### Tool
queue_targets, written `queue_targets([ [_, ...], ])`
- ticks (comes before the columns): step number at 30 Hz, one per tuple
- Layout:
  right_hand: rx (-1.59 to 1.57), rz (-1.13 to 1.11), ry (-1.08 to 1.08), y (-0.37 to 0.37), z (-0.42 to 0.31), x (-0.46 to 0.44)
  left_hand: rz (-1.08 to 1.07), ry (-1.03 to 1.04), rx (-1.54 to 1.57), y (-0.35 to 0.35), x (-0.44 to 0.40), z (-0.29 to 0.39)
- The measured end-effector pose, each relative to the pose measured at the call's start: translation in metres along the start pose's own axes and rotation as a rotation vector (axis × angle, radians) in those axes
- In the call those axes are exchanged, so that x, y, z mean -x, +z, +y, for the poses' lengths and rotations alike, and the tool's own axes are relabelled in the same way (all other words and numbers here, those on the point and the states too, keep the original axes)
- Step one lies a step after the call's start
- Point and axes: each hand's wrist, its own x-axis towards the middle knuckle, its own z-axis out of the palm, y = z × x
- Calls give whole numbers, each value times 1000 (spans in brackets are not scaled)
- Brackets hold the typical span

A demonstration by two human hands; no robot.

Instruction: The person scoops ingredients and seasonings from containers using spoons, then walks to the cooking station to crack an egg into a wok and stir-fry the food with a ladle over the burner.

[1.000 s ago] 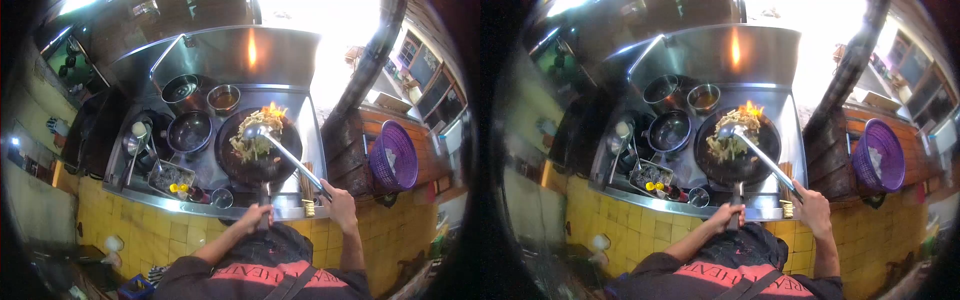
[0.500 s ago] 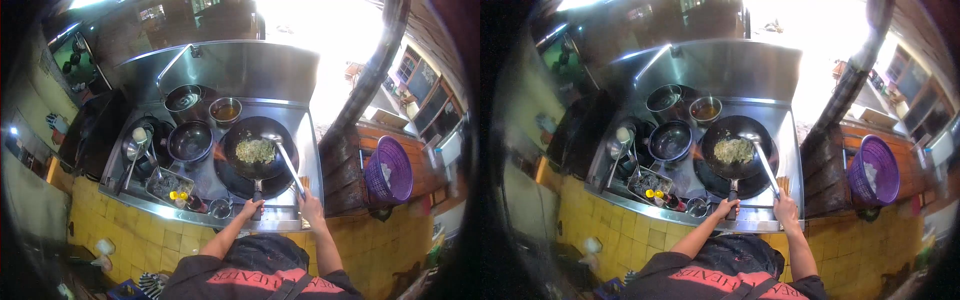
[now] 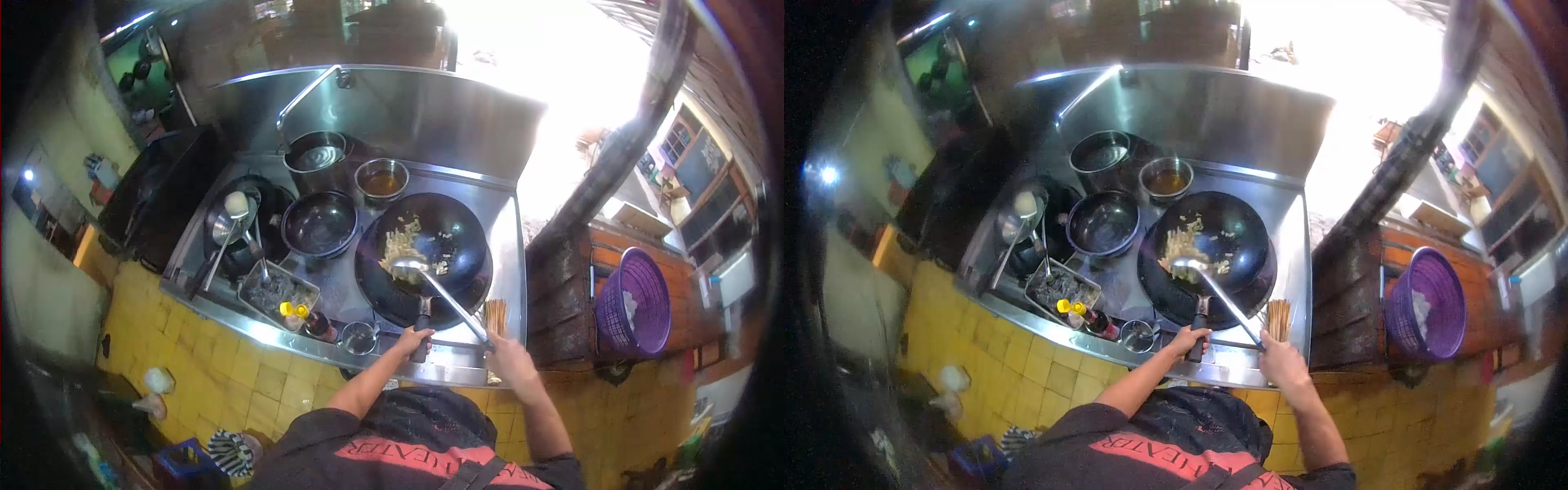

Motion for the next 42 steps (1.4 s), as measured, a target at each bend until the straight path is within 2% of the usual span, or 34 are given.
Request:
queue_targets([
  [1,14,-10,-14,12,-6,-9,-16,1,-5,-1,-1,-1],
  [3,6,135,108,53,-14,-39,-27,-42,-8,-1,-3,2],
  [4,-22,103,100,56,-19,-48,-59,-73,4,-1,-6,1],
  [5,-172,132,-50,51,-7,-50,-83,-103,21,-1,-9,-2],
  [7,-265,55,-218,6,11,-29,197,-69,-44,43,25,20],
  [9,-160,-53,-106,-50,5,4,-26,-101,390,87,93,65],
  [11,-190,70,-200,-58,12,18,-184,-232,478,97,136,99],
  [12,-180,39,-184,-60,10,21,-233,-335,501,94,147,110],
  [15,-184,-20,-200,-48,6,22,-170,-190,278,53,103,84],
  [17,-192,-25,-153,-38,8,26,-196,-160,368,40,81,43],
  [19,-184,39,-143,-31,9,25,155,-99,-80,57,85,15],
  [20,-128,65,-44,-36,-5,32,35,-32,-23,67,105,8],
  [21,-130,58,-38,-34,-5,34,-120,-120,92,80,142,30],
  [23,-126,74,-75,-31,-3,36,-142,-200,59,86,158,47],
  [25,-118,54,-71,-29,6,37,-159,-154,13,67,131,62],
  [27,-128,43,-77,-17,8,36,-24,-50,27,44,93,65],
  [29,136,91,126,-5,6,29,32,26,-224,32,82,45],
  [30,203,121,153,7,12,23,77,77,-177,46,103,39],
  [31,193,131,178,5,16,27,144,-30,-193,58,132,40],
  [32,170,202,129,2,19,28,-140,-73,-124,56,148,33],
  [33,151,276,73,-2,21,28,-183,-180,14,58,162,33],
  [35,37,332,51,-14,20,46,-187,-171,34,53,158,38],
  [37,-257,404,51,-19,10,60,-79,-66,-100,35,124,37],
  [39,-252,400,87,-6,0,50,-39,171,-166,1,62,0],
  [41,-274,504,31,25,-13,24,-87,249,-163,-18,27,-8],
  [42,-223,464,37,44,-15,7,-103,250,-122,-22,15,-10],
])
